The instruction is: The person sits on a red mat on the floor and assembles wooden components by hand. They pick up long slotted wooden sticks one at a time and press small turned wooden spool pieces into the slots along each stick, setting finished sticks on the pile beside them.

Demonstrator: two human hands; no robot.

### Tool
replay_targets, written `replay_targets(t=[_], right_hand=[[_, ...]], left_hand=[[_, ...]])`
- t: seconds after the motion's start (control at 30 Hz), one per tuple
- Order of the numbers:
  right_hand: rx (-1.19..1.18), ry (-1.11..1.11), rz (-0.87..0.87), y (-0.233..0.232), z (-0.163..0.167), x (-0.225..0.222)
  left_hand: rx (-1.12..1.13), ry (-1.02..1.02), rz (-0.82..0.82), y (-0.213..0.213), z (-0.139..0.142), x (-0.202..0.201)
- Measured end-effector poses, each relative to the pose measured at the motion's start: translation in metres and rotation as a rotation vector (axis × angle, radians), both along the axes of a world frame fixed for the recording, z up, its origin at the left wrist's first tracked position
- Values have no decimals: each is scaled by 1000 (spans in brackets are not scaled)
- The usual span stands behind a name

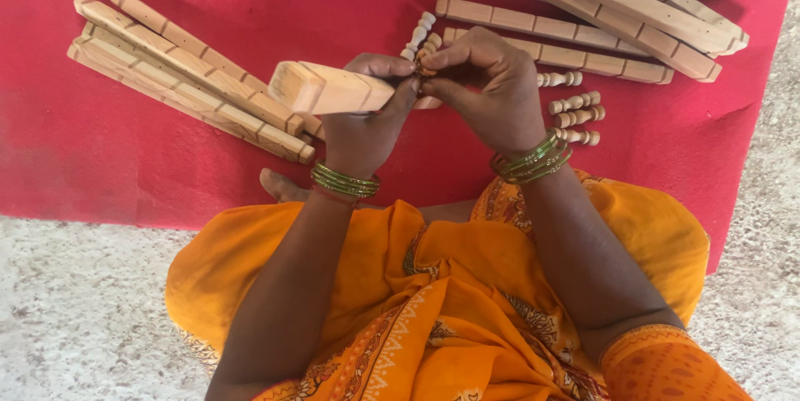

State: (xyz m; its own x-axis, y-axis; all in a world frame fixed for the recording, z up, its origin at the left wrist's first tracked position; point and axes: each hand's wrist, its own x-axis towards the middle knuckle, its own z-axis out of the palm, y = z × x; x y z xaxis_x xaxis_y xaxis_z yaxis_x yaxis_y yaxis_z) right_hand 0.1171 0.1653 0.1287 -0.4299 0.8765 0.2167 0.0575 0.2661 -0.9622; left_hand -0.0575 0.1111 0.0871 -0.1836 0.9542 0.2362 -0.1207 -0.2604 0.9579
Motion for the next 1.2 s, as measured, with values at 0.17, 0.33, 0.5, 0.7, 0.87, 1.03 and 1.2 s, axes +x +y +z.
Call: replay_targets(t=[0.17,0.33,0.5,0.7,0.87,1.03,1.2], right_hand=[[-178,161,83,4,-4,0],[-211,230,38,0,-14,-6],[-353,277,68,7,-16,4],[-526,340,150,1,-28,-7],[-429,165,72,-13,-44,-24],[-224,67,40,-17,-49,-27],[-11,-66,-111,-33,-54,-33]], left_hand=[[-37,-7,4,-1,0,2],[5,12,34,1,6,3],[70,24,22,8,19,-16],[312,-91,164,7,41,-57],[333,-156,202,1,48,-62],[362,-228,230,5,43,-54],[357,-232,305,5,41,-44]])
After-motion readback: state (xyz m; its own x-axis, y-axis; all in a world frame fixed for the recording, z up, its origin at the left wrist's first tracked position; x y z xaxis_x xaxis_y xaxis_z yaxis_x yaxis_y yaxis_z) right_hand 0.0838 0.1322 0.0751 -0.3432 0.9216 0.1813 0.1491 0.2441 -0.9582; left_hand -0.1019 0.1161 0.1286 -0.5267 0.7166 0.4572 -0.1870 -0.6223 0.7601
